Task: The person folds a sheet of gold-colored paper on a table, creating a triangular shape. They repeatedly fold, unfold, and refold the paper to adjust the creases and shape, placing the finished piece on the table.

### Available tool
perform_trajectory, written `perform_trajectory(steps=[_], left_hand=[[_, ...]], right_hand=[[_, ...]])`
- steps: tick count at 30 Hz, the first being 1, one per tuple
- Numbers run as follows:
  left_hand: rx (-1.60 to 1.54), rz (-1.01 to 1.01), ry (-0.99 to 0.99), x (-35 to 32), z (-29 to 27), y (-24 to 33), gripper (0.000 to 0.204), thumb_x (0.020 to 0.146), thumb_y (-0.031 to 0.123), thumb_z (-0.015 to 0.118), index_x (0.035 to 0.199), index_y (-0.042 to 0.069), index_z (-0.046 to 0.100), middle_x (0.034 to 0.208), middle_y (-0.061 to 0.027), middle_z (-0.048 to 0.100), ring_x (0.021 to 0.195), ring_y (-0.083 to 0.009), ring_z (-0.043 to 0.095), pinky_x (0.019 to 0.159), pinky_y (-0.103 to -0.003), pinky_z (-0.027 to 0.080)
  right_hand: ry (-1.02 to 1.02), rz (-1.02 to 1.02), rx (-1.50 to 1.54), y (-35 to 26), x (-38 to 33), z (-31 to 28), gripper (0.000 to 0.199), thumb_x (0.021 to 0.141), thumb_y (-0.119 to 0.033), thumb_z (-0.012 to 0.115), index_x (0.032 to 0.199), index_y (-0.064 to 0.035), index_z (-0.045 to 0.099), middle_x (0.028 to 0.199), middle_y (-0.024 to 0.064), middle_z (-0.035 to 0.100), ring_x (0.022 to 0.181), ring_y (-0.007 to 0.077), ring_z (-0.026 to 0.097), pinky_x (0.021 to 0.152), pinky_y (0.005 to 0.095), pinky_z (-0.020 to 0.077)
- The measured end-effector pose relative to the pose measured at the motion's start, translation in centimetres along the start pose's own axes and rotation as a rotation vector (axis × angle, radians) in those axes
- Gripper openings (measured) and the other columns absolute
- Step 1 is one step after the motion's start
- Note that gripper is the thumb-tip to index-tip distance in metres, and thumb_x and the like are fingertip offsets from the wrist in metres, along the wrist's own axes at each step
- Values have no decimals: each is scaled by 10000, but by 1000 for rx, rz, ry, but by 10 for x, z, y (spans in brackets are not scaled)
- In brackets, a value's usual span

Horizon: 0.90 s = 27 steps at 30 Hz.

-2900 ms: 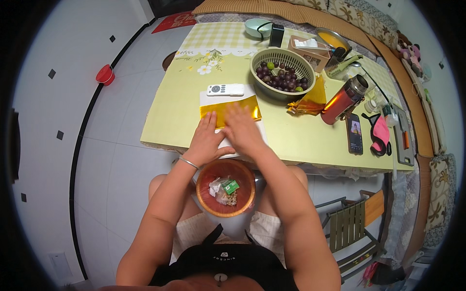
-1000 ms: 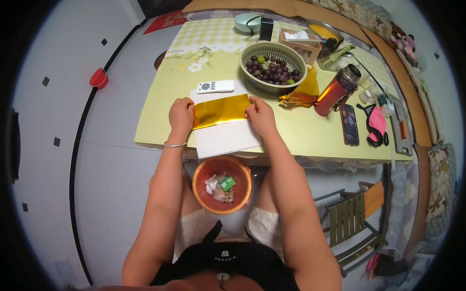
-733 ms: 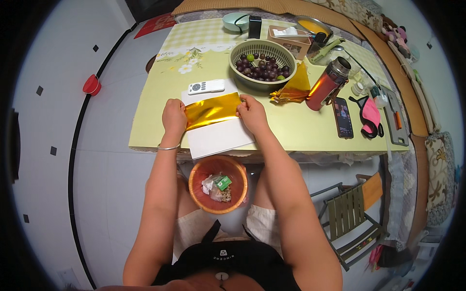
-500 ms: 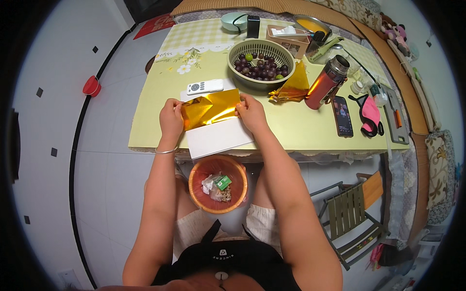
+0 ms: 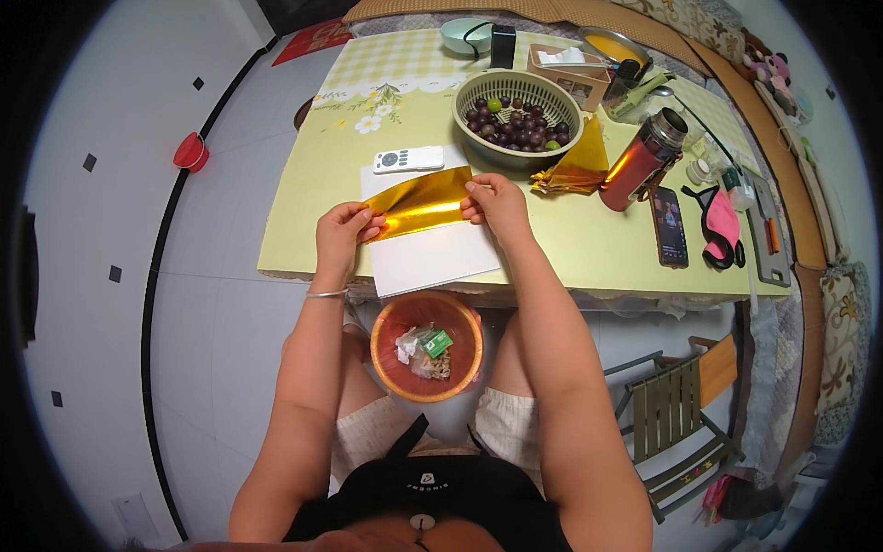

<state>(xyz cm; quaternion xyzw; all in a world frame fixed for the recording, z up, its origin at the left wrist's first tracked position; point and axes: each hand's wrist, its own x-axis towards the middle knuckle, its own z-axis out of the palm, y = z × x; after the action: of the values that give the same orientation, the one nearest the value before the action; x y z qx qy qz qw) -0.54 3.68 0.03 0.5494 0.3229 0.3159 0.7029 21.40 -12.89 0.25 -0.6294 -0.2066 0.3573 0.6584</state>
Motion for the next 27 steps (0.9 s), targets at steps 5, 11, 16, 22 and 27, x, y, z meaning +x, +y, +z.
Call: perform_trajectory(steps=[5, 11, 16, 22, 27], left_hand=[[-25, -45, 28, 0, 3, 6, 98, 952, 21, 634, 975, -72, 653, 887, -121, 701, 770, -182, 731, 653, -222, 600], [68, -42, 55, -4, -2, 5, 118, 934, 50, 682, 867, -45, 662, 820, -99, 698, 737, -156, 721, 632, -212, 587], [229, -18, 34, -9, -5, 4, 132, 945, 66, 683, 848, -19, 656, 795, -99, 695, 687, -138, 700, 600, -217, 573], [221, -5, 10, -6, -11, -3, 148, 911, 58, 708, 810, -38, 658, 772, -86, 688, 607, -101, 640, 556, -214, 514], [487, 105, 40, -6, -22, -14, 220, 829, 122, 780, 718, -29, 665, 710, -75, 652, 595, -148, 590, 561, -300, 474]], right_hand=[[28, 2, 29, -3, 2, 3, 147, 987, -138, 622, 1026, 3, 608, 788, 102, 693, 599, 127, 657, 535, 223, 537], [30, 43, 29, -6, 1, -1, 131, 997, -149, 609, 912, -50, 602, 769, 82, 700, 590, 121, 662, 504, 211, 512], [-48, 83, -76, -9, 0, -11, 136, 991, -134, 606, 883, -51, 598, 701, 74, 682, 547, 119, 645, 450, 218, 447], [-123, 42, -105, -5, -4, -24, 116, 983, -141, 616, 896, -65, 604, 682, 52, 677, 515, 110, 626, 429, 215, 408], [-68, 72, -252, -16, -10, -16, 114, 961, -113, 620, 868, -51, 599, 669, 47, 673, 510, 95, 607, 422, 213, 409]])
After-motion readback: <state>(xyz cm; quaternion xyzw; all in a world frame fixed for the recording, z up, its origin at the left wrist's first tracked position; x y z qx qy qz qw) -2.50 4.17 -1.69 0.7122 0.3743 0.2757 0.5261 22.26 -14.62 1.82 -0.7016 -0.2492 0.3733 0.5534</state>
